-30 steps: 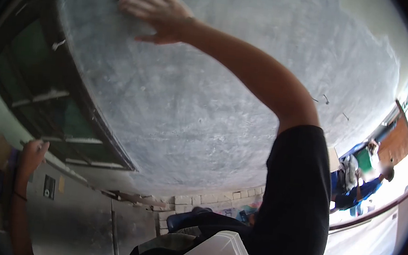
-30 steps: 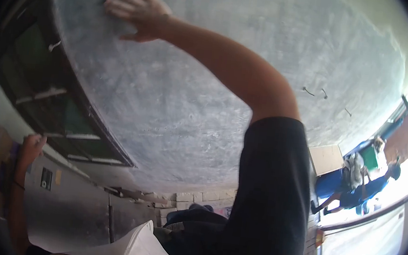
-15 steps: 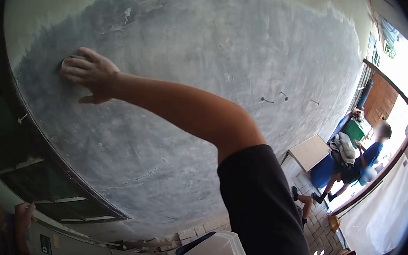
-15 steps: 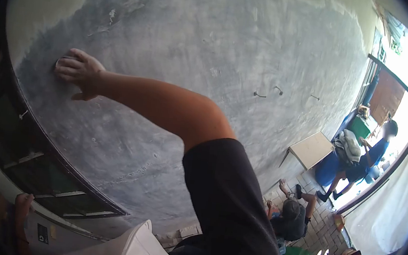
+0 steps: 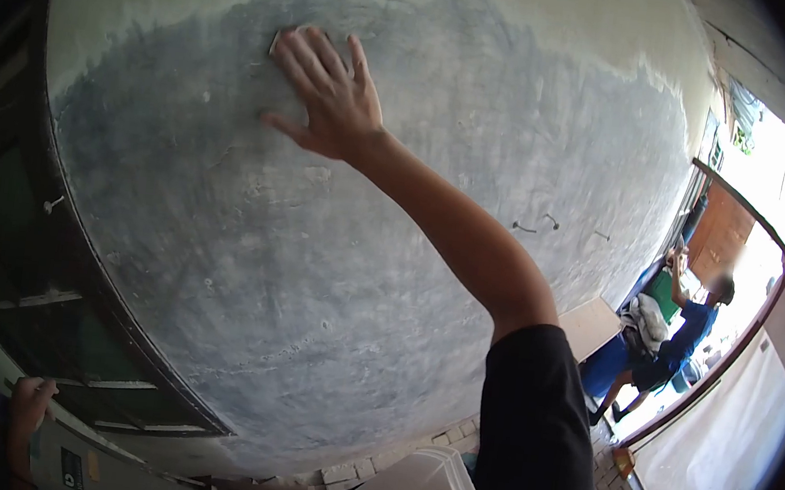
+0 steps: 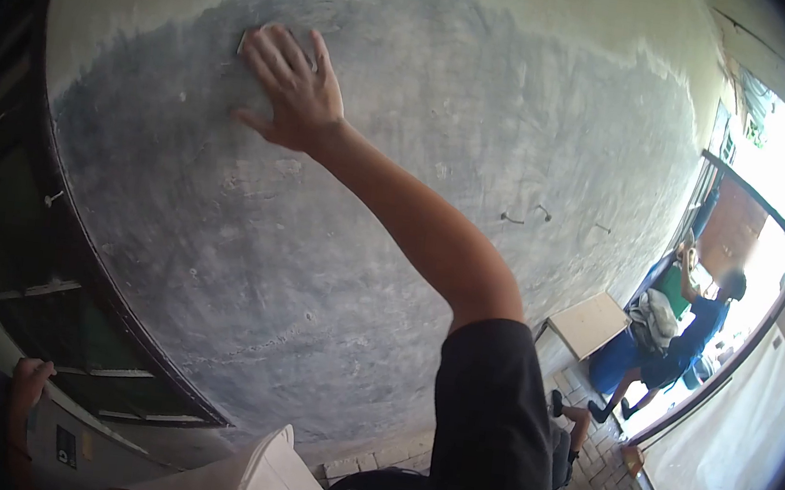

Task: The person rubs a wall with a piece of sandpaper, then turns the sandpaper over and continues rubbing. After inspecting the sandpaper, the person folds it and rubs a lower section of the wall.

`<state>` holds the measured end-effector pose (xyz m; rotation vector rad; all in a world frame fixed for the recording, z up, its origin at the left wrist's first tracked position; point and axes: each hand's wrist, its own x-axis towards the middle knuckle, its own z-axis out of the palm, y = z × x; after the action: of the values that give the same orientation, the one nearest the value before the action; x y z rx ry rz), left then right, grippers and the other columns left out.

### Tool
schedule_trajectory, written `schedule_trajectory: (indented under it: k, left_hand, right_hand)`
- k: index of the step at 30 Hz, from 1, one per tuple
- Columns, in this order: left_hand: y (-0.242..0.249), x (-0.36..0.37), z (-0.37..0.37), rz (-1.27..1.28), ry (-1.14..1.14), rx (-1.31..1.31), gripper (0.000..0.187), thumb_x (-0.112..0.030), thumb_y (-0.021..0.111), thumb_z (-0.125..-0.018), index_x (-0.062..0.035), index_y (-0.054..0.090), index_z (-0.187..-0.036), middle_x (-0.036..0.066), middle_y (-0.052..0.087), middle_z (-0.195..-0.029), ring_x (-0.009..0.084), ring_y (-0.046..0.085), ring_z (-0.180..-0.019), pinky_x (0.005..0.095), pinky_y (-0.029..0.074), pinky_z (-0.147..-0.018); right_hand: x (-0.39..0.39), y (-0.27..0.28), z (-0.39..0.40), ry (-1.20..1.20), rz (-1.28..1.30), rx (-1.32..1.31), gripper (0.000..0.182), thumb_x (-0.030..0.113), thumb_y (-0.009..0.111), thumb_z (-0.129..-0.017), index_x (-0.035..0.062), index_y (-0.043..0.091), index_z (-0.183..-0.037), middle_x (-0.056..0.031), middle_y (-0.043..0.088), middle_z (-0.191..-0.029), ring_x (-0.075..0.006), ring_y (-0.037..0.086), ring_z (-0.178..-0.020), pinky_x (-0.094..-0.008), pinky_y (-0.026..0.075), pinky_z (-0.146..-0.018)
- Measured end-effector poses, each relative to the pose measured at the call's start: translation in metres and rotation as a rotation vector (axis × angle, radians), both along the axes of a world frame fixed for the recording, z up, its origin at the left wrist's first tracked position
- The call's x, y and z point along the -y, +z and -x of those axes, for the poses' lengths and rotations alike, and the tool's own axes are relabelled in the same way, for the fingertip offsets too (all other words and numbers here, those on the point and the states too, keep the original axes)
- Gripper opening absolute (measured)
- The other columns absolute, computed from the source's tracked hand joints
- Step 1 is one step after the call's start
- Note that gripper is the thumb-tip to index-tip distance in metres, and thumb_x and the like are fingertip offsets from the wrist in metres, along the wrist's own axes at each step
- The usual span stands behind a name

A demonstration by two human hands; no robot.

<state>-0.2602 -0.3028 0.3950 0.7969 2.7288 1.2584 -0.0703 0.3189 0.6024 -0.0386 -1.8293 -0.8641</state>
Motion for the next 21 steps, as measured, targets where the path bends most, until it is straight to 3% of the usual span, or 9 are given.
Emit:
schedule_trajectory:
  k: [5,14,21]
  left_hand:
    - [0.021,-0.01,-0.014,0.146,0.028,-0.023,0.033,-0.022,0.061,-0.092,0.0091,0.065,-0.081,0.009,0.057,-0.062,0.0173,0.059,-0.045,0.0319,0.045,-0.043]
    - [0.011,-0.005,-0.005,0.089,0.019,0.004,0.032,-0.021,0.061,-0.091,0.0087,0.065,-0.081,0.008,0.055,-0.059,0.019,0.06,-0.044,0.0321,0.045,-0.043]
    - [0.011,-0.004,0.003,0.089,-0.006,-0.003,0.031,-0.02,0.061,-0.091,0.0087,0.065,-0.081,0.009,0.056,-0.06,0.0186,0.06,-0.045,0.0327,0.047,-0.043]
  right_hand:
    - [0.021,0.067,0.034,0.153,0.137,-0.259,0.096,0.076,0.043,-0.089,0.0105,0.027,-0.156,-0.0093,0.025,-0.163,-0.0273,0.019,-0.152,-0.058,0.009,-0.123]
    - [0.025,0.024,0.013,0.106,0.223,-0.163,0.097,0.074,0.046,-0.089,0.0051,0.029,-0.155,-0.0128,0.027,-0.162,-0.0299,0.017,-0.152,-0.0582,0.011,-0.122]
    - [0.033,0.071,0.028,0.106,0.263,-0.245,0.096,0.072,0.045,-0.09,0.0048,0.024,-0.156,-0.013,0.022,-0.163,-0.0298,0.011,-0.153,-0.0573,0.007,-0.123]
